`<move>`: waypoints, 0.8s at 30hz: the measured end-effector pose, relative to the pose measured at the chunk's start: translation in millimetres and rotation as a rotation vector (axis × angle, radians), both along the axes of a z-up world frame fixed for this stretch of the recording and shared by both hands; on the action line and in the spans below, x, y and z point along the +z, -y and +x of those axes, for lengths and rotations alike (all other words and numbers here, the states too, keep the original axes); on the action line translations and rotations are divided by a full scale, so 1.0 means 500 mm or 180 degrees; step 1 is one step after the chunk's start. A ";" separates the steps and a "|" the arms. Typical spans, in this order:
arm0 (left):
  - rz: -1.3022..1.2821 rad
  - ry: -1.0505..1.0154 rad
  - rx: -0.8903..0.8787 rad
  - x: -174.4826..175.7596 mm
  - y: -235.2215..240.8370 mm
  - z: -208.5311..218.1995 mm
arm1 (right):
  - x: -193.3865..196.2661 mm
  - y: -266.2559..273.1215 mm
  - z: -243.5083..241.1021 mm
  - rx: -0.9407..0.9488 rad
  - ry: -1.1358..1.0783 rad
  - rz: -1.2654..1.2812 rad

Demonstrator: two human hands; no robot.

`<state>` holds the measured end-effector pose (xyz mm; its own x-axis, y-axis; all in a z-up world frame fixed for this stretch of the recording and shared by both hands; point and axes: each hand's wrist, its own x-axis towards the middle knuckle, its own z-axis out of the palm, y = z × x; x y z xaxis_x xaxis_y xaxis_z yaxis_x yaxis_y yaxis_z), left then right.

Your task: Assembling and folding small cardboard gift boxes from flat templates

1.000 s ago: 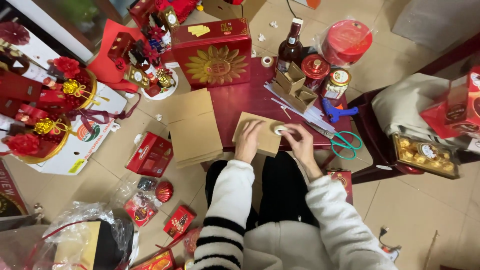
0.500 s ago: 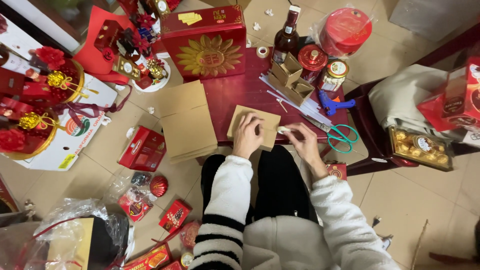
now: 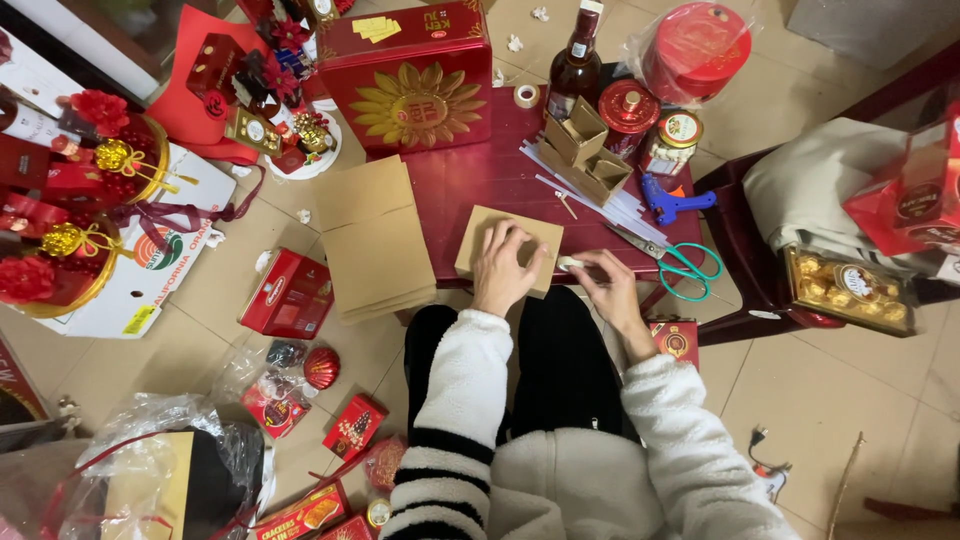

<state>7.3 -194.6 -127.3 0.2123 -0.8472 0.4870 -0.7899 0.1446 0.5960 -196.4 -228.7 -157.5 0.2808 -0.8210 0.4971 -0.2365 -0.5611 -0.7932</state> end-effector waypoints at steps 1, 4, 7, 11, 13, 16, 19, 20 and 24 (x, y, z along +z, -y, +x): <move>0.0099 -0.0036 -0.0028 0.003 -0.004 -0.002 | 0.002 -0.002 0.000 -0.0003 0.0001 -0.0001; 0.0165 -0.0074 0.0019 0.023 -0.008 -0.014 | 0.011 -0.005 -0.003 -0.0020 -0.0049 -0.0008; 0.0193 -0.0051 0.0146 0.012 -0.003 -0.023 | 0.015 -0.005 -0.001 -0.0027 -0.0098 -0.0007; 0.0352 -0.0025 0.0218 0.005 0.000 -0.025 | 0.025 -0.010 0.001 -0.0029 -0.0133 -0.0028; 0.0369 -0.0012 0.0224 -0.001 0.002 -0.027 | 0.027 -0.013 0.001 -0.0031 -0.0156 -0.0032; 0.0422 0.0064 0.0216 -0.027 0.009 -0.021 | 0.025 -0.015 -0.001 -0.0031 -0.0266 -0.0054; 0.0570 0.0156 0.0160 -0.038 0.012 -0.018 | 0.031 -0.019 -0.001 -0.0060 -0.0424 -0.0124; 0.0685 0.0177 0.0124 -0.039 0.012 -0.018 | 0.034 -0.021 -0.001 -0.0086 -0.0507 -0.0176; 0.0934 0.0376 0.0059 -0.028 0.008 -0.021 | 0.049 -0.038 0.003 -0.0140 -0.0794 -0.0354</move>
